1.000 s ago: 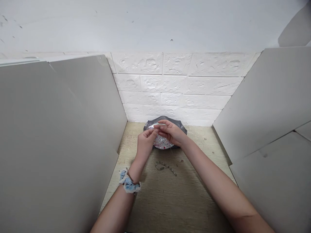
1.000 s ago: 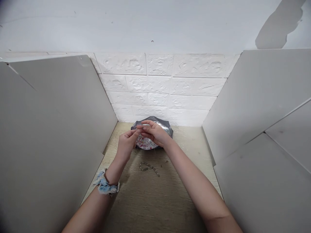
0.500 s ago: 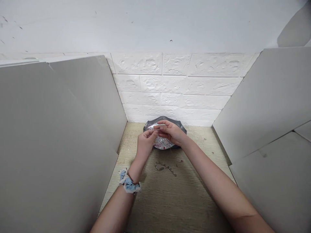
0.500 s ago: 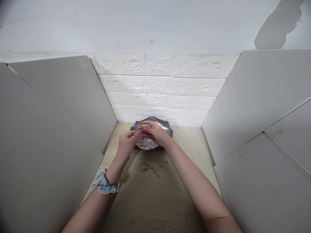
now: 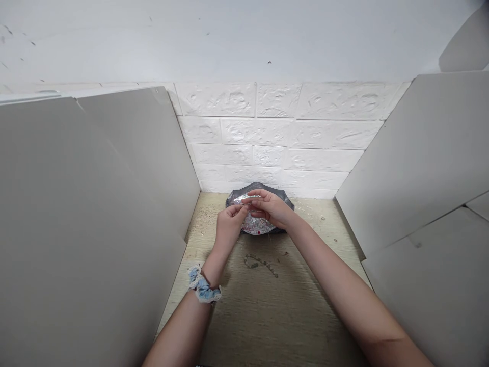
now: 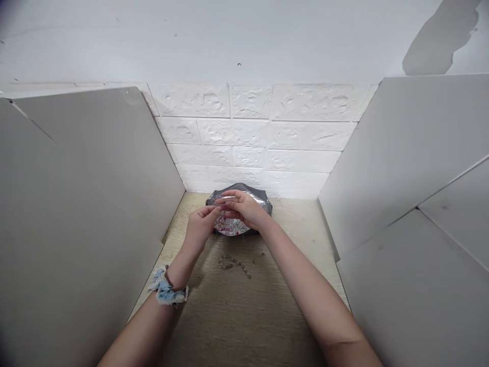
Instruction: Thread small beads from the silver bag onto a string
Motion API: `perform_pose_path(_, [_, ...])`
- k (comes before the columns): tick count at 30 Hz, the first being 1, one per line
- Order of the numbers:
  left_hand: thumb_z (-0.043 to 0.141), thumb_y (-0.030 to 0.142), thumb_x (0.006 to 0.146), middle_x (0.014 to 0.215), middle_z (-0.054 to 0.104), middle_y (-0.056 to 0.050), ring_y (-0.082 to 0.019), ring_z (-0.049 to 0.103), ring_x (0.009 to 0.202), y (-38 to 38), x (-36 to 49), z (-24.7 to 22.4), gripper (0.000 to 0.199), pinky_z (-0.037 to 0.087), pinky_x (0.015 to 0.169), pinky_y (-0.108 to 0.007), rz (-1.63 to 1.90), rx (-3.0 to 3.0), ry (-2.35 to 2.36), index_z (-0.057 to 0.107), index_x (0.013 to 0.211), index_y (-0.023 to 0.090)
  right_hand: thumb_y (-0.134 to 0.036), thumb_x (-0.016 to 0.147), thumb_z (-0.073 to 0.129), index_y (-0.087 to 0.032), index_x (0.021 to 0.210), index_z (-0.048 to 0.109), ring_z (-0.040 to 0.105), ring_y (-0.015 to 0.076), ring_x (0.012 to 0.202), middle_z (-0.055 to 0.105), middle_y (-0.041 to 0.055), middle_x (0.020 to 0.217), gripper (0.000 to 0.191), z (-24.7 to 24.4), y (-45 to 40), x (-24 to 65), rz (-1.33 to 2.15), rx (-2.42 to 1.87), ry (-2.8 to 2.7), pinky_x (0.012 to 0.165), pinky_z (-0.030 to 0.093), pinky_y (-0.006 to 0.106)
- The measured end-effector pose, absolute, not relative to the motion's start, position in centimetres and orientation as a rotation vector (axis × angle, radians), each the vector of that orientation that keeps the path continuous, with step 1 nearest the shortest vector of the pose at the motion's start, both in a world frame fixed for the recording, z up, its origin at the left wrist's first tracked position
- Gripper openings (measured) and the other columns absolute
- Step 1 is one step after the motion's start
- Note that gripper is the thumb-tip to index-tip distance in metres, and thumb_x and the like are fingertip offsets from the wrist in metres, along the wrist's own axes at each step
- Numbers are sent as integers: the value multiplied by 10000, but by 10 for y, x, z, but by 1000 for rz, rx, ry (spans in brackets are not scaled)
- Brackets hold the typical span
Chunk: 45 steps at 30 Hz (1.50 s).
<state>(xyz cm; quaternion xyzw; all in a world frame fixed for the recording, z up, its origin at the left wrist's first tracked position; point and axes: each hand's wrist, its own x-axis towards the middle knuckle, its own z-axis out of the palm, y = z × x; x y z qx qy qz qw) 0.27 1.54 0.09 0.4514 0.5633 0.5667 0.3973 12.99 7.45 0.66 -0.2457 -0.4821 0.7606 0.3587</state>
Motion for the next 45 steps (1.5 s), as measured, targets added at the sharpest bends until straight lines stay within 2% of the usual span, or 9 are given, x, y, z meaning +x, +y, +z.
perform_pose_path(10, [587,372,648,469,401,45,-40,278,430,15,2,1,284,211,410,-184,1419,1143,1432,628,676,92,-230,662,656,-190,937,512,594,112,798,621,49,955,313,7,75,132,1935,-650,-1316,637,502,201])
perform_pose_path(25, [580,376,643,471,416,41,-48,298,445,15,3,2,287,227,425,-188,1426,1139,1446,634,674,96,-226,670,653,-188,944,502,604,105,762,620,42,940,315,6,75,132,1957,-614,-1277,587,513,181])
perform_pose_path(35, [597,379,628,477,423,40,-48,293,444,15,2,3,290,224,421,-188,1434,1137,1434,639,675,96,-237,663,656,-198,961,504,599,120,808,615,53,966,336,6,75,132,1925,-632,-1344,613,513,200])
perform_pose_path(41, [581,375,644,458,364,55,-40,255,428,15,2,3,278,208,419,-187,1407,1153,1441,631,670,103,-220,686,630,-210,983,503,594,115,825,621,39,948,324,7,75,133,1874,-651,-1427,670,505,214])
perform_pose_path(45, [583,374,645,433,354,59,-37,249,408,15,2,2,274,197,410,-189,1391,1141,1440,624,664,104,-226,686,630,-231,1072,459,594,126,826,622,33,943,422,8,75,133,1828,-650,-1479,707,504,253])
